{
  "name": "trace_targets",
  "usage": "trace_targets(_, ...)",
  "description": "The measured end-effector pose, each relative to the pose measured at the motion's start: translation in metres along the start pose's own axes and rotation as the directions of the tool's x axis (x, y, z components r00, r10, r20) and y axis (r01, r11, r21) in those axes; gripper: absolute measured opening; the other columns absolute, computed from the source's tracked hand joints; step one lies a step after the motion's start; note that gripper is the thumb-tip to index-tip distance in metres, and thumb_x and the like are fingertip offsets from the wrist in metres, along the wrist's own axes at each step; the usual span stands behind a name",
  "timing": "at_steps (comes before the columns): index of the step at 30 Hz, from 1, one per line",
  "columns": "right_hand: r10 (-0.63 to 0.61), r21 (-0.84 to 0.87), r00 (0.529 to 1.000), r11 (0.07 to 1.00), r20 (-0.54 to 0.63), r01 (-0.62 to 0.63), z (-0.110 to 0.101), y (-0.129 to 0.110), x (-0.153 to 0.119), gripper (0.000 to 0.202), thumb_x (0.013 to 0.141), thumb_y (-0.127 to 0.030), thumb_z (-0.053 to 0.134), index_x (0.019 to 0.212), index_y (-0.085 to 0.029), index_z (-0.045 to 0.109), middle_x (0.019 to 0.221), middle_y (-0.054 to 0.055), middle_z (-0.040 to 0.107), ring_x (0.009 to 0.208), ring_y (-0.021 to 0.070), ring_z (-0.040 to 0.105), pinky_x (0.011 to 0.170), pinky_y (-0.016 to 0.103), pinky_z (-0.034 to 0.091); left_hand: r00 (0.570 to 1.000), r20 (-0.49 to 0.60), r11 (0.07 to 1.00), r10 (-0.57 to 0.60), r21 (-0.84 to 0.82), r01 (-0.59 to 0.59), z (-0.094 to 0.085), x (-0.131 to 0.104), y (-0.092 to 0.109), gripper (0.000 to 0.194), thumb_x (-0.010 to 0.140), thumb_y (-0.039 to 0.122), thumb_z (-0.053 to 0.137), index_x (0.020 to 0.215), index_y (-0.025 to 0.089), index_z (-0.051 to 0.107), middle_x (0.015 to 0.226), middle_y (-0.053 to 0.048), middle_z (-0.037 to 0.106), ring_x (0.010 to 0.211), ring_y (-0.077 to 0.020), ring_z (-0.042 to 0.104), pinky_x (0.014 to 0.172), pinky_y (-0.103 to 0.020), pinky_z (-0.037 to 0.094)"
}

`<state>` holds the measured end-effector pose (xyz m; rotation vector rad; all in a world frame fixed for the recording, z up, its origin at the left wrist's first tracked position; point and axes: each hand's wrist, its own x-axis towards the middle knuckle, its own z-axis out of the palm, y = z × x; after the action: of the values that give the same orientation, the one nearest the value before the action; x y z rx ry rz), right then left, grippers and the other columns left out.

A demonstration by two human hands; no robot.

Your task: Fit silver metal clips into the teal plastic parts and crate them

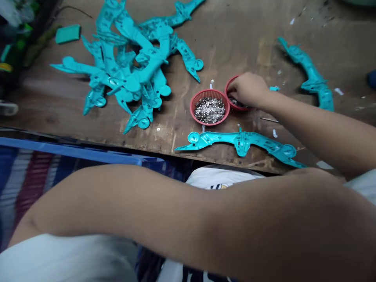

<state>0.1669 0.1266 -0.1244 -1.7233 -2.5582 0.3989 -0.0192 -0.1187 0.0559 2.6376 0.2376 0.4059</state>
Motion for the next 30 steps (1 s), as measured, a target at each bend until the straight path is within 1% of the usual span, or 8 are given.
trace_targets(3, -0.010, 0.096, 1.000, 0.995, -0.027, 0.013, -0.002, 0.001, -0.007, 0.039, 0.114, -0.048, 0.073, 0.140, -0.038, 0.100, 0.140, 0.010, 0.095, 0.140, 0.0463, 0.081, 0.114, 0.056, 0.067, 0.974, 0.224, 0.994, 0.030, 0.091, -0.052, 0.025, 0.013, -0.047, 0.040, 0.120, 0.009, 0.069, 0.101, 0.031, 0.096, 0.109, -0.007, 0.095, 0.102, -0.0255, 0.089, 0.071, -0.037, 0.062)
trace_targets(5, 0.005, 0.155, 0.999, 0.988, -0.051, 0.003, -0.012, -0.003, -0.014, 0.036, 0.111, -0.048, 0.077, 0.137, -0.037, 0.099, 0.140, 0.010, 0.094, 0.144, 0.0469, 0.078, 0.118, 0.059, 0.066, 0.939, 0.320, 0.972, -0.123, 0.232, 0.049, 0.048, 0.011, -0.081, 0.039, 0.123, 0.008, 0.065, 0.132, 0.024, 0.098, 0.145, -0.016, 0.095, 0.137, -0.0340, 0.090, 0.092, -0.040, 0.071)
trace_targets(9, 0.141, 0.073, 0.985, 0.988, -0.103, -0.133, -0.044, -0.018, -0.034, 0.033, 0.112, -0.040, 0.077, 0.134, -0.024, 0.097, 0.141, 0.017, 0.093, 0.141, 0.0464, 0.078, 0.126, 0.062, 0.060, 0.803, 0.437, 0.894, -0.405, 0.374, 0.246, 0.076, -0.004, -0.127, 0.068, 0.122, 0.011, 0.064, 0.190, 0.015, 0.066, 0.208, -0.022, 0.044, 0.190, -0.0505, 0.051, 0.133, -0.062, 0.069)
trace_targets(12, 0.174, 0.007, 0.977, 0.985, -0.122, -0.174, -0.066, -0.017, -0.057, 0.028, 0.114, -0.030, 0.077, 0.131, -0.016, 0.094, 0.141, 0.022, 0.092, 0.136, 0.0453, 0.081, 0.123, 0.059, 0.060, 0.719, 0.533, 0.888, -0.446, 0.363, 0.282, 0.074, -0.008, -0.135, 0.078, 0.116, 0.013, 0.071, 0.193, 0.016, 0.061, 0.213, -0.019, 0.034, 0.195, -0.0529, 0.042, 0.130, -0.063, 0.071)
trace_targets(19, 0.267, 0.162, 0.943, 0.958, -0.200, -0.237, -0.080, 0.029, -0.128, 0.009, 0.105, -0.025, 0.082, 0.106, -0.020, 0.089, 0.116, 0.017, 0.095, 0.113, 0.0370, 0.084, 0.118, 0.056, 0.065, 0.671, 0.553, 0.866, -0.494, 0.381, 0.324, 0.056, -0.002, -0.133, 0.065, 0.117, 0.017, 0.077, 0.181, 0.014, 0.074, 0.207, -0.024, 0.046, 0.184, -0.0539, 0.057, 0.137, -0.064, 0.066)
trace_targets(24, 0.344, 0.396, 0.920, 0.884, -0.188, -0.249, -0.068, 0.040, -0.163, 0.021, 0.103, -0.045, 0.089, 0.114, -0.027, 0.093, 0.126, 0.015, 0.095, 0.123, 0.0427, 0.086, 0.114, 0.063, 0.071, 0.745, 0.497, 0.886, -0.444, 0.366, 0.285, 0.062, -0.006, -0.149, 0.046, 0.118, 0.028, 0.080, 0.161, 0.013, 0.086, 0.191, -0.027, 0.067, 0.172, -0.0520, 0.069, 0.132, -0.059, 0.067)
trace_targets(27, 0.317, 0.466, 0.931, 0.861, -0.179, -0.204, -0.061, 0.026, -0.173, 0.038, 0.103, -0.054, 0.089, 0.134, -0.033, 0.095, 0.130, 0.011, 0.096, 0.127, 0.0446, 0.088, 0.111, 0.068, 0.075, 0.851, 0.260, 0.889, -0.457, 0.153, 0.431, 0.064, 0.000, -0.158, 0.035, 0.119, 0.028, 0.075, 0.150, 0.018, 0.088, 0.154, -0.021, 0.090, 0.145, -0.0417, 0.086, 0.127, -0.053, 0.068)
trace_targets(30, 0.273, 0.482, 0.947, 0.861, -0.168, -0.162, -0.055, 0.007, -0.178, 0.049, 0.104, -0.055, 0.087, 0.146, -0.033, 0.094, 0.130, 0.011, 0.095, 0.128, 0.0455, 0.089, 0.112, 0.069, 0.076, 0.857, -0.024, 0.850, -0.514, -0.154, 0.505, 0.065, 0.006, -0.164, 0.045, 0.117, 0.023, 0.070, 0.160, 0.016, 0.083, 0.142, -0.017, 0.092, 0.133, -0.0362, 0.090, 0.128, -0.054, 0.067)
